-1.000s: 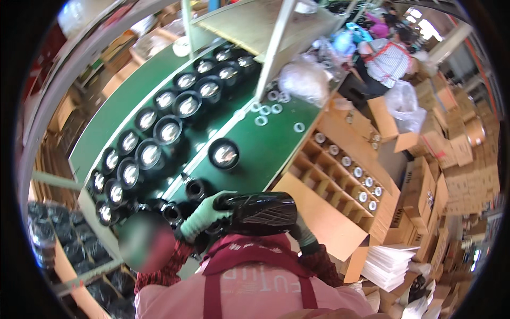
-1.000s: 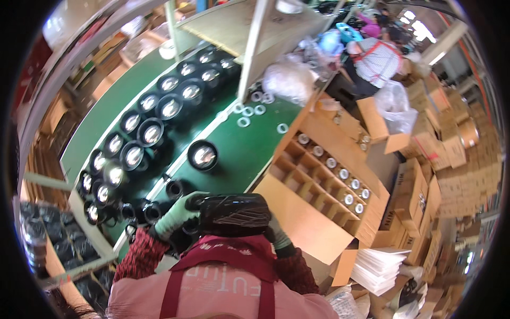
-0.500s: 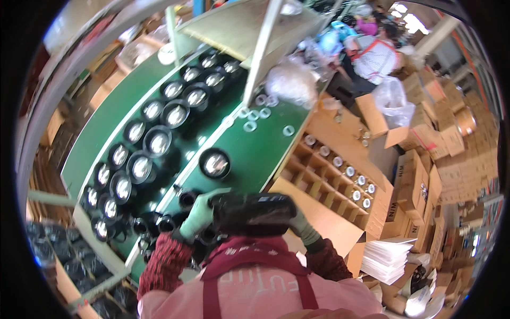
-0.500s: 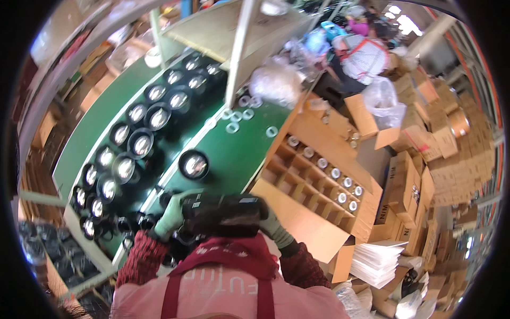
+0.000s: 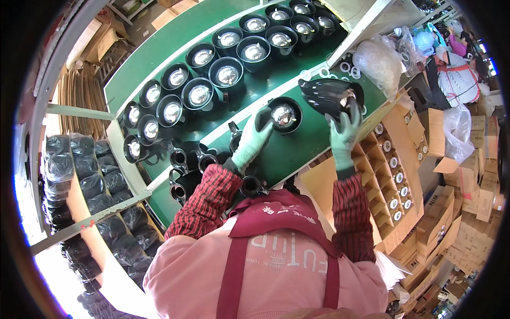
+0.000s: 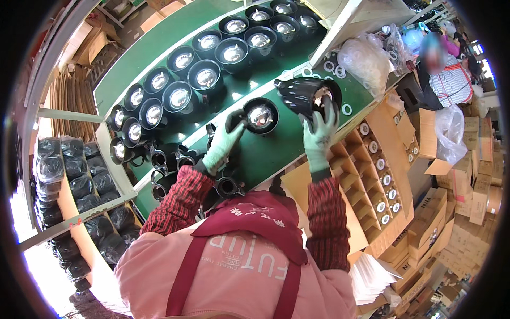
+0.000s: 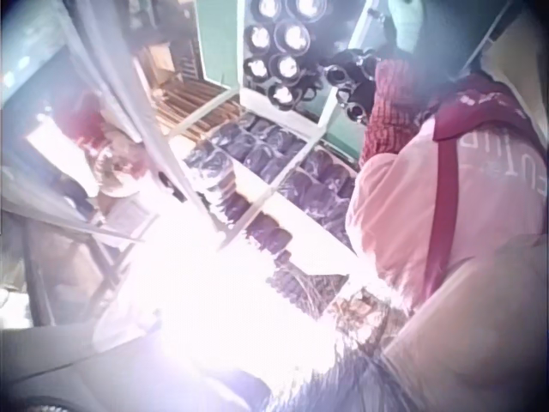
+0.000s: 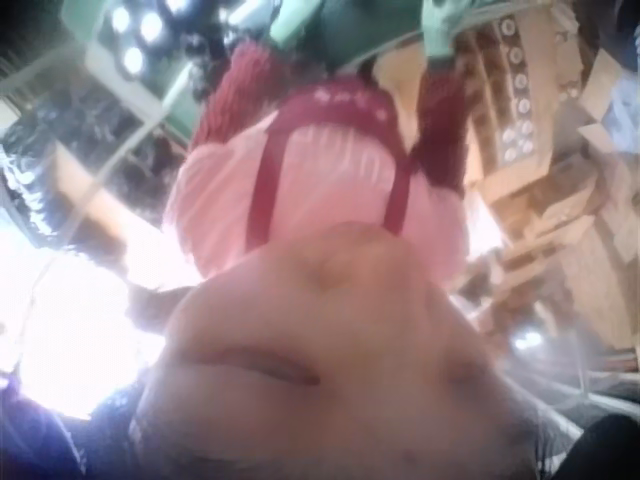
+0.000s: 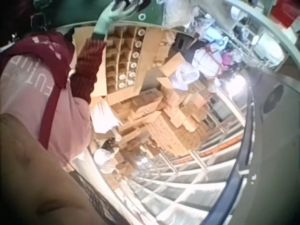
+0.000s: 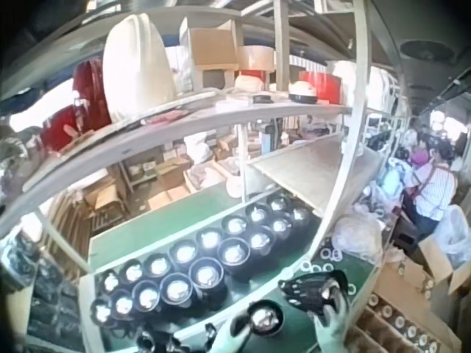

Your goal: The person assembles black kettles by placing white circular inserts into the kettle bodies and then placing the kettle lids on top. The person then places the assembled kettles into a cardboard box.

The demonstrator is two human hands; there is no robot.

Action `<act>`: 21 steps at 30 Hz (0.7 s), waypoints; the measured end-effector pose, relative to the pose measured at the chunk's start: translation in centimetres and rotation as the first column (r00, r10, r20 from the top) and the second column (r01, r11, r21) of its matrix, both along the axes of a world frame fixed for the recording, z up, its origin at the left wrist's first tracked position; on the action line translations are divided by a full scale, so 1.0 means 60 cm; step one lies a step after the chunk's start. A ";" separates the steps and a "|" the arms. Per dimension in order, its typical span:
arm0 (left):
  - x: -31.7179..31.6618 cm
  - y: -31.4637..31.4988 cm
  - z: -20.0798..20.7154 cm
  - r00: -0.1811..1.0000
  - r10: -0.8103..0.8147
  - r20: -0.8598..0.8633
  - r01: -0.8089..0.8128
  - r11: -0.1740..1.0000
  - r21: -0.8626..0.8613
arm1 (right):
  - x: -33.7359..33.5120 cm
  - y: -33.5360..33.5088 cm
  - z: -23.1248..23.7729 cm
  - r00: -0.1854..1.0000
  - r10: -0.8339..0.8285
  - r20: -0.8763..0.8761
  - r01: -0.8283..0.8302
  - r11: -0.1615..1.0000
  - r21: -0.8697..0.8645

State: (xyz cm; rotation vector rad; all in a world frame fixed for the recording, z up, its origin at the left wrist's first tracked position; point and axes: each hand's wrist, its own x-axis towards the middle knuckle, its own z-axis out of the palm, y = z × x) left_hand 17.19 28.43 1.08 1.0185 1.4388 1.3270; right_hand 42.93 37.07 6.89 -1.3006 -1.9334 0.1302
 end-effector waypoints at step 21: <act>0.069 0.004 -0.032 0.904 0.256 0.343 -0.063 0.872 -0.485 | 0.223 -0.213 -0.188 0.945 -0.147 -0.293 0.048 0.946 -0.320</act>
